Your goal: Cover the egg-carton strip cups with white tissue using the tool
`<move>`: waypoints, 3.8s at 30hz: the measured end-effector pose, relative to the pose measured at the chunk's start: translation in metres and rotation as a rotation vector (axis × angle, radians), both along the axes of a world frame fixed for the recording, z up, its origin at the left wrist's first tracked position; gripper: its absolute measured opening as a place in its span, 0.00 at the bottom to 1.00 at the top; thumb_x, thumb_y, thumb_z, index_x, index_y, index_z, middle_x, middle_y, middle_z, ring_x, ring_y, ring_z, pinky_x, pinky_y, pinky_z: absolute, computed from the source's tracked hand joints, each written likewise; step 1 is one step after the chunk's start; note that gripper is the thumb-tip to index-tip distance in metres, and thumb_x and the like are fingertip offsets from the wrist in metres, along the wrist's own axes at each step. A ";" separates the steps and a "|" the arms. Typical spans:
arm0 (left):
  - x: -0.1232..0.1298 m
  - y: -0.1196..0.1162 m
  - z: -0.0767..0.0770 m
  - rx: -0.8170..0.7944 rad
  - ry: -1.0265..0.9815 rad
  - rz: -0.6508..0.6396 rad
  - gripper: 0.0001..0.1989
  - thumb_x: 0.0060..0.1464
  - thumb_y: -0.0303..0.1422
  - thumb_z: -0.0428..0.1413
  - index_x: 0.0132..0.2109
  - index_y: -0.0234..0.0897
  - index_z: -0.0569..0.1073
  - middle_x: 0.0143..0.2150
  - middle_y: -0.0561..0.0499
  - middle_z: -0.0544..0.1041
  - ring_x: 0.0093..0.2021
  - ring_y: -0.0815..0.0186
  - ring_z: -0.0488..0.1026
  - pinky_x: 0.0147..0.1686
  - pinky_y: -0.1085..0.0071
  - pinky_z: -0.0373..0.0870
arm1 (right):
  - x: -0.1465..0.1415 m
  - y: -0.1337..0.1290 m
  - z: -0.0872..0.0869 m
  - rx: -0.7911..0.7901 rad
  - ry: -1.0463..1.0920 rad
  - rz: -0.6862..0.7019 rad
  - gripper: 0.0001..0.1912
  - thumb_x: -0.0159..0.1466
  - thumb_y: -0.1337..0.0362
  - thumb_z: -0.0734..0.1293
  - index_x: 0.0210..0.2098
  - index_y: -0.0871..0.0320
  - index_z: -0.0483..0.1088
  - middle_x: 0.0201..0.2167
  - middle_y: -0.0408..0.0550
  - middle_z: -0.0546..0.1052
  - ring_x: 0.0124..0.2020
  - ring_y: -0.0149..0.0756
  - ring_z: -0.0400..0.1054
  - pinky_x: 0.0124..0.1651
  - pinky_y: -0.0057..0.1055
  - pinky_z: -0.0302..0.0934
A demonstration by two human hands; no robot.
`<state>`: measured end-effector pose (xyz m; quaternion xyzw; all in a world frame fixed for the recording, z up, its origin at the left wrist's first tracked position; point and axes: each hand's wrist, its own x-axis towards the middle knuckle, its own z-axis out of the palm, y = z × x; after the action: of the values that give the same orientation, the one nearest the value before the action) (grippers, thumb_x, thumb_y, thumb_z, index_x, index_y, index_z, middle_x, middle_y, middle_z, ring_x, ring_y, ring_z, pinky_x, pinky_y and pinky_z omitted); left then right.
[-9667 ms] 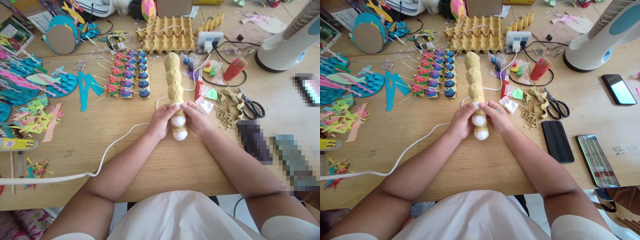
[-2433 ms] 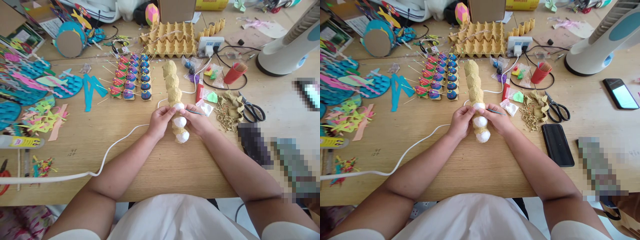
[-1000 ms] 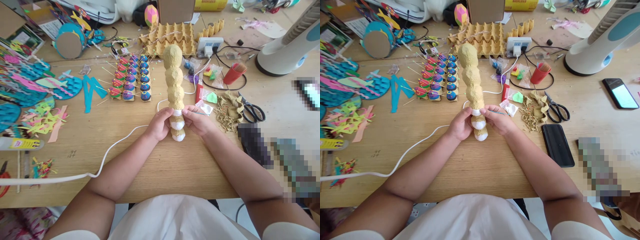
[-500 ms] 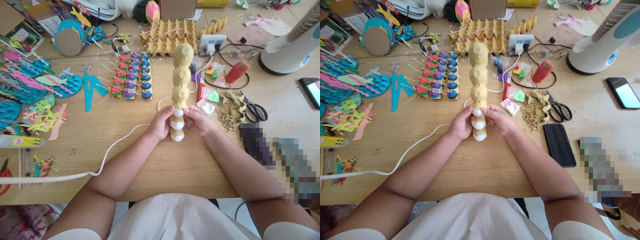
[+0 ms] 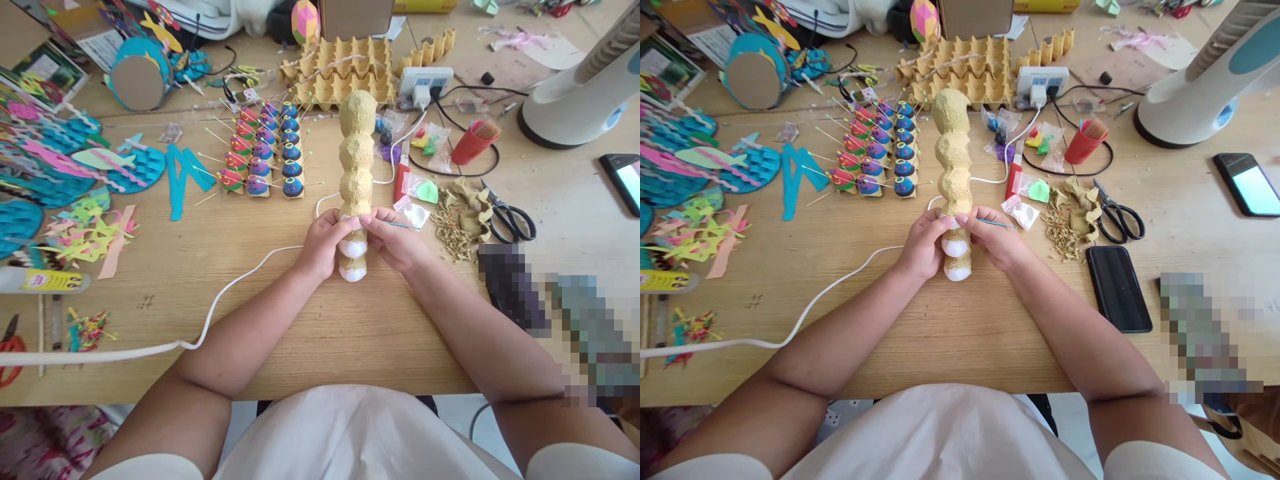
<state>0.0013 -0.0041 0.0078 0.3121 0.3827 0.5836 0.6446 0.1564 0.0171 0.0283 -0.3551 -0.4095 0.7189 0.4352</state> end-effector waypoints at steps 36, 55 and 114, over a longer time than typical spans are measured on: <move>0.001 0.004 0.004 -0.158 -0.155 -0.131 0.25 0.49 0.53 0.79 0.39 0.38 0.82 0.35 0.51 0.84 0.40 0.61 0.82 0.43 0.66 0.76 | -0.002 0.001 -0.008 -0.203 0.029 0.025 0.35 0.45 0.42 0.91 0.27 0.53 0.67 0.16 0.29 0.59 0.20 0.22 0.44 0.26 0.30 0.39; 0.001 0.005 0.007 -0.213 -0.173 -0.186 0.30 0.62 0.64 0.67 0.44 0.40 0.82 0.39 0.46 0.86 0.53 0.51 0.87 0.49 0.62 0.81 | 0.001 0.002 -0.009 -0.188 0.041 0.003 0.30 0.56 0.44 0.87 0.29 0.54 0.68 0.20 0.31 0.59 0.22 0.23 0.44 0.26 0.29 0.41; -0.003 0.007 -0.009 -0.150 -0.164 -0.075 0.16 0.63 0.47 0.74 0.45 0.40 0.86 0.42 0.51 0.88 0.43 0.63 0.84 0.45 0.67 0.77 | 0.006 0.008 -0.018 -0.178 0.107 0.033 0.28 0.56 0.45 0.88 0.33 0.55 0.73 0.22 0.32 0.66 0.22 0.25 0.55 0.26 0.28 0.54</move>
<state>-0.0013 0.0024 -0.0012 0.2284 0.3592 0.5523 0.7168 0.1623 0.0252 0.0106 -0.3468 -0.3259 0.7774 0.4114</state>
